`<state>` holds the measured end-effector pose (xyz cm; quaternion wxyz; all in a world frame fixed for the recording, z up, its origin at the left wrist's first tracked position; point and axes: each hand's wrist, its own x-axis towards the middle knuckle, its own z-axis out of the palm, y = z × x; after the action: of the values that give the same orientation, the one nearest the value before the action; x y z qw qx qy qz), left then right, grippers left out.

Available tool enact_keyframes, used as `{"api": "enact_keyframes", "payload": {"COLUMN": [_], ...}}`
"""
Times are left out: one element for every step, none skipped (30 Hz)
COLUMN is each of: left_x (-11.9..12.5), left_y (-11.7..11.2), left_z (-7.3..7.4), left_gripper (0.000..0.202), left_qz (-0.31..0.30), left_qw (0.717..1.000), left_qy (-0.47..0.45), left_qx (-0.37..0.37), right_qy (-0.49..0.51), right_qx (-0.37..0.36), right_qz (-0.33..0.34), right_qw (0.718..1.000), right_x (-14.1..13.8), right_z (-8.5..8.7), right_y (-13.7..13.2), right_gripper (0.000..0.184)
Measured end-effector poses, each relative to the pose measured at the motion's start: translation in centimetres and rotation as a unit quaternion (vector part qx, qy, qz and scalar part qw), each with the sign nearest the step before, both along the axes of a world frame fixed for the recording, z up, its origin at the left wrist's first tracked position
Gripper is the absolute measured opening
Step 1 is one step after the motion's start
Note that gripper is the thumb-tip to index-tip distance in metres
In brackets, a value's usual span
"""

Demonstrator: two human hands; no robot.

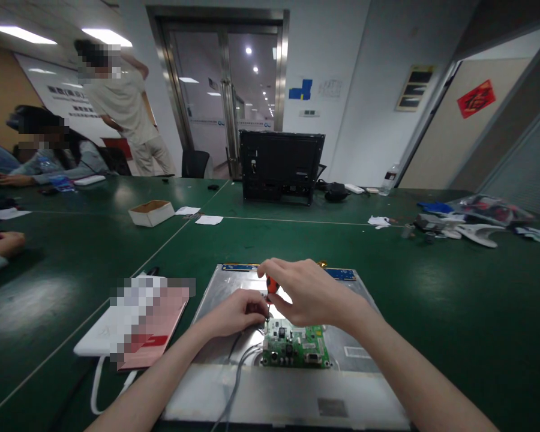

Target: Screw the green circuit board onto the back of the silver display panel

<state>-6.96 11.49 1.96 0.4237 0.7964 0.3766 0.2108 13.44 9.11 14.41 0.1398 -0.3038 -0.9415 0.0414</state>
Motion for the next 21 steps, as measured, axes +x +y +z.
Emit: {"api": "enact_keyframes", "payload": {"left_x": [0.0,0.0,0.01,0.02,0.03,0.04,0.05,0.06,0.06,0.05,0.04,0.02,0.01,-0.01,-0.02,-0.03,-0.02,-0.01,0.0,0.02,0.05], "left_y": [-0.01,-0.04,-0.06,-0.09,-0.11,-0.13,-0.14,-0.15,-0.14,-0.14,-0.12,-0.1,-0.07,-0.04,-0.01,0.02,0.05,0.07,0.08,0.08,0.08], "left_z": [0.02,0.04,0.07,0.09,0.12,0.14,0.16,0.17,0.18,0.17,0.16,0.13,0.08,0.02,-0.04,-0.1,-0.16,-0.22,-0.26,-0.3,-0.32], "left_gripper": [0.012,0.013,0.014,0.014,0.014,0.014,0.013,0.013,0.013,0.013,0.013,0.012,0.012,0.012,0.012,0.011,0.01,0.01,0.009,0.009,0.009], "left_qz": [-0.001,-0.002,-0.003,-0.003,-0.003,-0.002,-0.002,-0.002,-0.002,-0.001,0.002,0.005,0.009,0.011,0.012,0.012,0.012,0.011,0.009,0.009,0.009], "left_qw": [1.0,1.0,1.0,1.0,1.0,1.0,1.0,1.0,1.0,1.0,1.0,1.0,1.0,1.0,1.0,1.0,1.0,1.0,1.0,1.0,1.0], "left_qy": [0.0,-0.001,-0.002,-0.002,-0.002,-0.001,0.001,0.002,0.003,0.002,0.001,0.001,0.001,0.002,0.003,0.005,0.004,0.002,0.0,-0.002,-0.002], "left_qx": [0.001,0.0,0.0,-0.002,-0.003,-0.004,-0.004,-0.001,0.002,0.006,0.008,0.009,0.009,0.008,0.007,0.007,0.009,0.01,0.009,0.007,0.003], "right_qy": [-0.002,-0.003,-0.004,-0.003,-0.003,-0.002,-0.002,-0.002,-0.004,-0.006,-0.008,-0.01,-0.01,-0.008,-0.006,-0.002,0.001,0.003,0.004,0.004,0.002], "right_qx": [0.001,0.002,0.004,0.007,0.01,0.014,0.019,0.024,0.028,0.032,0.035,0.037,0.036,0.033,0.028,0.021,0.015,0.012,0.012,0.015,0.019], "right_qz": [-0.002,-0.004,-0.007,-0.008,-0.009,-0.009,-0.01,-0.011,-0.012,-0.012,-0.012,-0.012,-0.012,-0.012,-0.012,-0.012,-0.012,-0.01,-0.006,-0.002,0.001], "right_qw": [1.0,1.0,1.0,1.0,1.0,1.0,1.0,1.0,1.0,0.999,0.999,0.999,0.999,0.999,1.0,1.0,1.0,1.0,1.0,1.0,1.0], "right_x": [-0.03,-0.08,-0.14,-0.2,-0.27,-0.33,-0.38,-0.42,-0.45,-0.47,-0.48,-0.48,-0.48,-0.46,-0.43,-0.38,-0.33,-0.27,-0.21,-0.16,-0.11], "right_z": [0.0,-0.01,-0.04,-0.07,-0.11,-0.14,-0.19,-0.23,-0.29,-0.35,-0.41,-0.47,-0.53,-0.56,-0.57,-0.55,-0.5,-0.42,-0.33,-0.24,-0.16], "right_y": [-0.02,-0.04,-0.05,-0.05,-0.06,-0.05,-0.04,-0.02,0.02,0.07,0.12,0.17,0.21,0.23,0.22,0.19,0.13,0.06,-0.01,-0.08,-0.13], "right_gripper": [0.026,0.026,0.025,0.025,0.025,0.025,0.024,0.023,0.022,0.022,0.021,0.02,0.019,0.019,0.019,0.02,0.021,0.023,0.024,0.026,0.027]}}
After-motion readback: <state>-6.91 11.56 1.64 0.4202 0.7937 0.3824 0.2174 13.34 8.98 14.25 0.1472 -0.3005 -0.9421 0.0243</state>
